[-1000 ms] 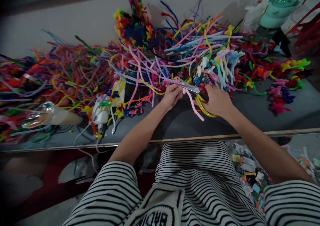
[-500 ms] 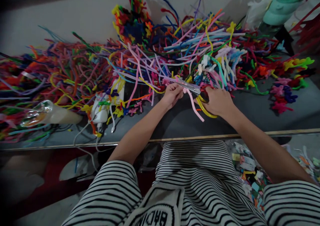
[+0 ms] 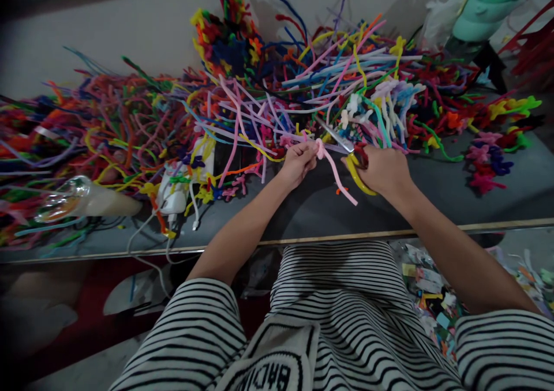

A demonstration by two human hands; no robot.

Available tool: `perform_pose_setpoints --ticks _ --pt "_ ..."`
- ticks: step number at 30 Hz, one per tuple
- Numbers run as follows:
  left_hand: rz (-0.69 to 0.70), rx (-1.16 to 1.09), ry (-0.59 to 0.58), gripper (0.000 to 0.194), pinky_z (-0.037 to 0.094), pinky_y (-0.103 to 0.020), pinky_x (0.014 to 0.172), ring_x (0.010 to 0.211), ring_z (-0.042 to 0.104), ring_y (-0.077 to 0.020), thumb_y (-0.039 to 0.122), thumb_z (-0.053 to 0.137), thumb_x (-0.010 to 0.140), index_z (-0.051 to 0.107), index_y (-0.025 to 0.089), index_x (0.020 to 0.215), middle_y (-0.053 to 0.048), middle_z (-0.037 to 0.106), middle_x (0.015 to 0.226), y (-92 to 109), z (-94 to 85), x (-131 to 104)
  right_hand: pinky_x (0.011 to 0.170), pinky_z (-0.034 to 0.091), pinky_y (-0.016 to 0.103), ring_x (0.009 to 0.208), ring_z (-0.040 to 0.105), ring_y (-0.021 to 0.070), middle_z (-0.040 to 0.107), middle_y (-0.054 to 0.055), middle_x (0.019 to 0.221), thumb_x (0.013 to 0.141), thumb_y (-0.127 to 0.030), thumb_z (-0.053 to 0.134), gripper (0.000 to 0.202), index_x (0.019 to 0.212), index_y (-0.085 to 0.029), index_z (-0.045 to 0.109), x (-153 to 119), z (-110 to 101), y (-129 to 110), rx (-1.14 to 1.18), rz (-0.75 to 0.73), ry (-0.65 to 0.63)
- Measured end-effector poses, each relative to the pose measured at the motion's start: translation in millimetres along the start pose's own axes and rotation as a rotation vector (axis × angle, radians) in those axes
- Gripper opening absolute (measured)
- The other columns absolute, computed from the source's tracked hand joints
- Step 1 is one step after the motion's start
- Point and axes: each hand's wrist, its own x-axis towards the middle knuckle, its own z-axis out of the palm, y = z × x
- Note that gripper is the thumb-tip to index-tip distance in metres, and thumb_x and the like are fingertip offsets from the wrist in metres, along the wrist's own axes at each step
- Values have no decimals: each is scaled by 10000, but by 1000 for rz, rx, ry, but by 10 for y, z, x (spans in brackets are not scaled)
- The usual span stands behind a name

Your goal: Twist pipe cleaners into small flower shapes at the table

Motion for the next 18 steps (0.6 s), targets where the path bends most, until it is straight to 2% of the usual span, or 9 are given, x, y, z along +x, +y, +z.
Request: perform_pose_setpoints --ticks 3,5,7,9,12,15,17,18 --pt "-34 16 87 397 225 -193 394 378 312 -7 478 814 875 673 155 693 79 449 501 38 16 6 646 321 364 814 728 350 783 189 846 952 -643 540 546 960 -153 779 64 -118 172 -41 159 99" --pt "-83 14 145 386 240 -187 396 376 308 -11 430 774 924 639 160 683 93 398 487 69 30 10 654 335 376 891 729 389 793 200 922 913 -564 628 435 1014 -175 796 139 -209 379 -115 328 119" --pt "-118 -14 169 368 262 -181 399 390 334 -11 381 731 961 605 163 692 83 451 530 95 43 11 701 379 411 1047 708 431 779 236 1069 883 -517 679 415 1082 -172 796 225 -271 656 -183 506 91" --pt "-123 -46 163 359 287 -173 408 412 366 -7 345 702 976 569 165 696 68 520 598 109 52 7 737 401 445 1169 671 449 731 299 1191 921 -538 641 505 1143 -107 782 304 -281 969 -229 642 8" --pt "-111 -30 140 361 323 -169 424 432 412 -4 342 679 975 529 169 696 52 581 668 109 56 -8 774 401 481 1253 625 466 661 360 1301 938 -636 611 739 1317 -5 690 388 -196 1410 -269 735 -13" --pt "-86 0 107 316 343 -173 437 449 486 -16 354 678 954 552 174 727 45 614 687 100 41 -21 772 382 471 1277 611 438 645 377 1324 959 -604 631 776 1389 41 626 431 -31 1734 -271 769 -107" --pt "-74 14 98 280 356 -174 445 469 535 -25 359 693 936 581 175 758 37 643 710 91 25 -19 734 354 451 1262 617 419 654 380 1296 976 -595 624 762 1355 66 648 435 81 1869 -278 753 -194" --pt "-75 26 104 268 366 -174 451 480 555 -28 365 704 930 594 176 775 33 661 725 85 17 -15 707 335 445 1216 634 419 672 390 1234 980 -598 619 754 1290 87 683 429 121 1903 -292 695 -191"
